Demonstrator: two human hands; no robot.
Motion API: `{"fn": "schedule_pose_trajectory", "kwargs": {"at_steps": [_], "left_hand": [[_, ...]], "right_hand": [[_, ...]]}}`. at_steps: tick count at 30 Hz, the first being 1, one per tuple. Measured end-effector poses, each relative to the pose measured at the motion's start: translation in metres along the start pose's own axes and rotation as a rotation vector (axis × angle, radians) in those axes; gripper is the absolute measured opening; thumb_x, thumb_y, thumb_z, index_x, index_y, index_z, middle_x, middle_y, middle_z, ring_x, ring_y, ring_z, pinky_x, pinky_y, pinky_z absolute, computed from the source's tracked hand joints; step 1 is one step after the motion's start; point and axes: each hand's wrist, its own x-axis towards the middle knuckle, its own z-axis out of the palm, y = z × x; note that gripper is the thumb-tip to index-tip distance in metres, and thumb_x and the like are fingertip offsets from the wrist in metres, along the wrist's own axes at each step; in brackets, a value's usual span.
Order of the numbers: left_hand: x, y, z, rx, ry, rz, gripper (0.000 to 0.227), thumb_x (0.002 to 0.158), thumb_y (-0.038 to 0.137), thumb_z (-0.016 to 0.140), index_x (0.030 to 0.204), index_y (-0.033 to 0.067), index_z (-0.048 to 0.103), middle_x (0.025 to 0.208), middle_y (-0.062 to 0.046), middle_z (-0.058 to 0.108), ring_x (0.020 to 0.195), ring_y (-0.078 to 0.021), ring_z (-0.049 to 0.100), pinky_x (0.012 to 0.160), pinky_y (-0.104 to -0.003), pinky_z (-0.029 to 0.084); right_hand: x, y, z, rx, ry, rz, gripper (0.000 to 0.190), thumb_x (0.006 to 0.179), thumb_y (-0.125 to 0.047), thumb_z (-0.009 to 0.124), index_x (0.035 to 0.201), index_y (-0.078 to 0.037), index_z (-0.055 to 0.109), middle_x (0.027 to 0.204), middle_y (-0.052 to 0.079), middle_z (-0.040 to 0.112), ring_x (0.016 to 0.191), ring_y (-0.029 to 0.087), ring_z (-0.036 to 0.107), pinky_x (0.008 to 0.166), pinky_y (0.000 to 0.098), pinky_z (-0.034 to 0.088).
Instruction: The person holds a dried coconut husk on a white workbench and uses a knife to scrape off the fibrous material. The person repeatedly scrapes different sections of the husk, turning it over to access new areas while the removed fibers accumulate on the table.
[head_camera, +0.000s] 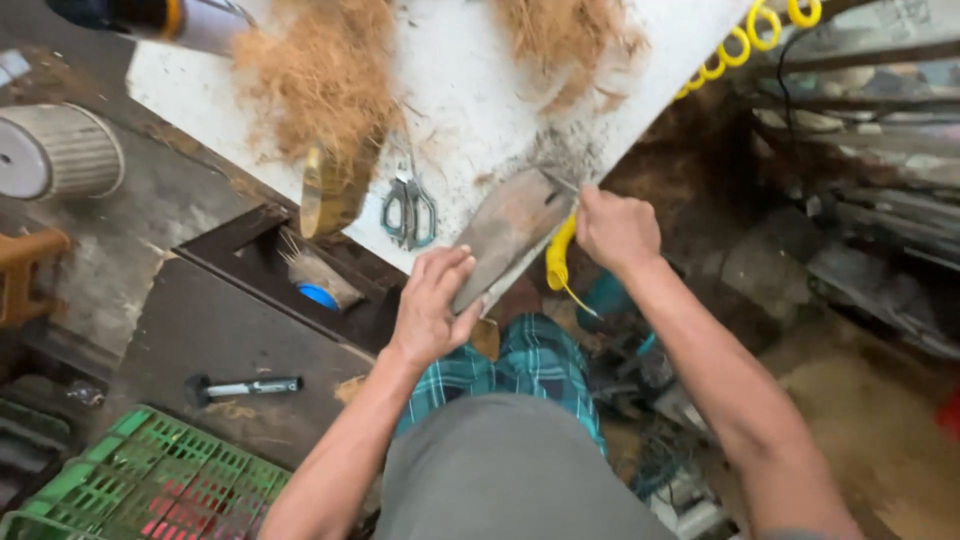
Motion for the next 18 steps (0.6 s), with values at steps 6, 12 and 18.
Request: {"fn": "schedule_pose_trajectory", "kwargs": {"at_steps": [6,12,18], "left_hand": [[0.002,-0.002,-0.002,0.004,-0.011,-0.017,0.044,0.079,0.024,0.079,0.114,0.0008,0.067,0.115,-0.018,0.066,0.105,-0.0435,0.062,0.094,-0.052,0.052],[-0.006,-0.011,0.003,-0.019,-0.01,-0.028,0.043,0.078,0.021,0.081,0.114,0.0013,0.067,0.116,-0.018,0.066,0.106,-0.0437,0.062,0.094,-0.052,0.052],[-0.011,-0.016,0.001,0.027,-0.114,-0.062,0.054,0.079,0.019,0.079,0.127,0.0039,0.059,0.134,-0.019,0.057,0.122,-0.0439,0.054,0.105,-0.054,0.044]], "right_hand": [[0.001,-0.002,-0.005,0.024,-0.13,0.057,0.009,0.086,-0.028,0.051,0.085,-0.02,0.053,0.058,0.006,0.058,0.052,0.034,0.067,0.052,0.0484,0.055],[0.004,-0.009,-0.021,0.005,-0.18,0.133,0.015,0.087,-0.03,0.052,0.079,-0.017,0.055,0.059,0.007,0.062,0.056,0.035,0.069,0.055,0.049,0.057],[-0.007,0.008,-0.043,0.177,-0.054,0.357,0.014,0.098,-0.026,0.055,0.092,-0.013,0.055,0.065,0.011,0.062,0.064,0.036,0.069,0.06,0.0474,0.056]]}}
